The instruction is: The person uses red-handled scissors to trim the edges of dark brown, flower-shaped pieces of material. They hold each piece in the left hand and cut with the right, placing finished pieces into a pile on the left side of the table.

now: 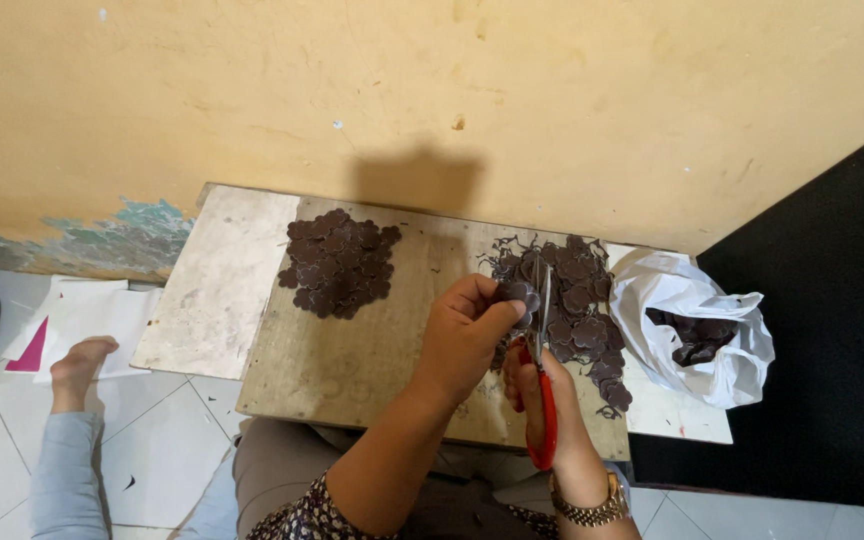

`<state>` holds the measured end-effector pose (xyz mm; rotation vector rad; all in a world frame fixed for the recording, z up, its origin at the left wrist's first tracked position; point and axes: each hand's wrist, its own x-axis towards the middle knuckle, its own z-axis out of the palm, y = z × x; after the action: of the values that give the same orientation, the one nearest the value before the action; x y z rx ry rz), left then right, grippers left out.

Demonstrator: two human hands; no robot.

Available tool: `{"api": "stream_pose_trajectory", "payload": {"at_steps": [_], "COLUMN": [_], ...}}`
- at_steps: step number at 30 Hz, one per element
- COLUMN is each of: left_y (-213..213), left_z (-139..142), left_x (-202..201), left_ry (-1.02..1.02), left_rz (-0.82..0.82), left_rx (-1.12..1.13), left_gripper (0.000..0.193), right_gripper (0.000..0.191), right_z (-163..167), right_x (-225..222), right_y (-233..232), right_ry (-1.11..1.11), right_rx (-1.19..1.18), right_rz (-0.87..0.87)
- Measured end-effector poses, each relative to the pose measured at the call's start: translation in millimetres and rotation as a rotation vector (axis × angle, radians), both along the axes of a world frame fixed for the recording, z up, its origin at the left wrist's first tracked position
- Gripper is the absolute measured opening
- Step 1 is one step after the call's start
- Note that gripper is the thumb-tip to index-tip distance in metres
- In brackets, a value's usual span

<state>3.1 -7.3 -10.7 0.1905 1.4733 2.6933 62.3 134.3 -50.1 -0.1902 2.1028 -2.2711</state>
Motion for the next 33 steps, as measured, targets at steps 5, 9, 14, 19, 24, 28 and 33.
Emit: {"api": "stream_pose_trajectory", "payload": {"at_steps": [5, 9, 14, 19, 24, 28, 33], "left_y": [0.5, 2.5, 1.2, -1.7, 0.4, 0.1, 1.3], "left_z": [0.3, -1.7, -1.9, 0.4, 3.6, 4.9, 5.2], "left_x": [0.8, 0.6, -1.7, 2.5, 4.7, 5.6, 4.6], "left_ry": [-0.010, -0.025, 0.005, 0.015, 0.011, -0.021, 0.011], "left_rz": [-0.005, 0.002, -0.012, 0.001, -0.011, 0.004, 0.033], "left_rx": [0.029, 0.090, 0.096, -0.002, 0.084, 0.044, 0.066], "left_gripper": [0.003, 0.003, 0.004, 0.002, 0.003, 0.002, 0.005], "right_gripper": [0.059, 0.057, 0.051, 0.044, 0.041, 0.043, 0.046], "right_z": [-2.2, -2.2, 4.8, 7.2, 2.4, 2.0, 2.0], "right_x": [1.1, -0.2, 0.5, 3.1, 4.4, 3.2, 4.4], "right_y": [1.2, 0.7, 2.2, 5.7, 4.4, 5.4, 6.1], "right_ry": [-0.014, -0.042, -0.044, -0.022, -0.046, -0.053, -0.092], "right_rx": [0.061, 0.039, 0.039, 0.033, 0.026, 0.030, 0.062], "right_rz": [-0.026, -0.015, 0.002, 0.036, -0.006, -0.007, -0.010]}}
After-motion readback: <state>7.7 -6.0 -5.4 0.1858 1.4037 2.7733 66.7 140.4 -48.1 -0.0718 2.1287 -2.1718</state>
